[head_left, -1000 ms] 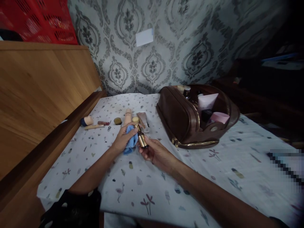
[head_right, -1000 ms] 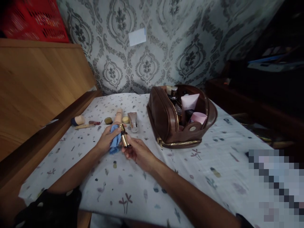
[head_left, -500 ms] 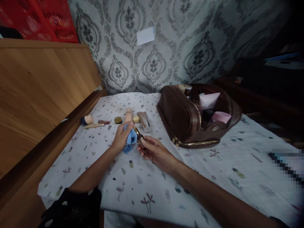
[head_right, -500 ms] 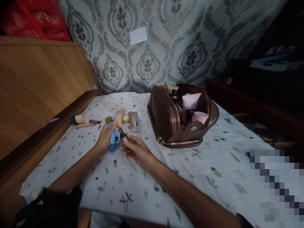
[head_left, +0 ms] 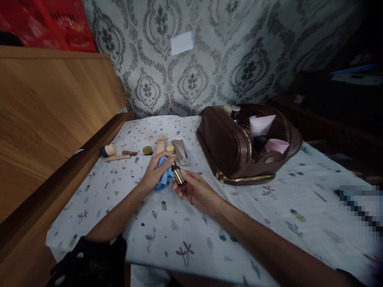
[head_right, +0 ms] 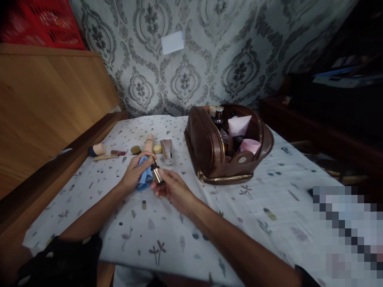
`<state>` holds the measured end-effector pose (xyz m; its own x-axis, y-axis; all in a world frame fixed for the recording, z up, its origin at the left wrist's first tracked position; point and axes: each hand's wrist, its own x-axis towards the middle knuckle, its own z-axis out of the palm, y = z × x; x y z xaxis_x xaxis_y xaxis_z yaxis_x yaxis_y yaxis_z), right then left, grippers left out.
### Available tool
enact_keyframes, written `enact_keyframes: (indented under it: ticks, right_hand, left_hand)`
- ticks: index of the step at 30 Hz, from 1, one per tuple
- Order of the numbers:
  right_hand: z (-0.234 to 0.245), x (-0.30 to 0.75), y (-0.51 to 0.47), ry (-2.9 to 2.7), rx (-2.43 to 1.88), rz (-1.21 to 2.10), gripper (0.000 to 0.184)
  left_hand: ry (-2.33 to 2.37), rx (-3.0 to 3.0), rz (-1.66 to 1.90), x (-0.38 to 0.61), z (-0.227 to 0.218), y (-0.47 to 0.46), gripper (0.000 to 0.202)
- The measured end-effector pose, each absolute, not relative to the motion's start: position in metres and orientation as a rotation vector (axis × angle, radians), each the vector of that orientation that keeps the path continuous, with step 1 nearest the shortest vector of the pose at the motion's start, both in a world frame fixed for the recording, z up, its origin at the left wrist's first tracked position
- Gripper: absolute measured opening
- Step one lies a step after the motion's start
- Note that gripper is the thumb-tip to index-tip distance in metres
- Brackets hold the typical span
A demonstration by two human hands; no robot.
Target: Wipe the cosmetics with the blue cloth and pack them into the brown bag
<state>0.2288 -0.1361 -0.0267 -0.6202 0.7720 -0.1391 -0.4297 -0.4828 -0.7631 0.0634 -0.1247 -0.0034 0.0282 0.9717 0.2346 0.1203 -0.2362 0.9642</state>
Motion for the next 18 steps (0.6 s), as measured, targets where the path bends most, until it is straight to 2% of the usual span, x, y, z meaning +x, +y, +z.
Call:
enact_keyframes:
  ticks: [7, 13, 18]
  right_hand:
    - [-0.028, 0.228, -0.137, -1.082, -0.633, 2.088, 0.049]
    - [-0.032, 0.228, -0.132, -1.259, -0.714, 1.783, 0.041]
    - [-0.038, 0.228, -0.128, -1.335, -0.746, 1.567, 0.047]
  left_hand:
    - [1.247, 1.477, 1.292, 0.064, -0.003, -0.126, 0.054]
    - [1.346, 1.684, 1.328, 0.071, 0.004, -0.133, 0.054]
    - [1.297, 1.684, 1.286, 0.075, 0.001, -0.139, 0.054]
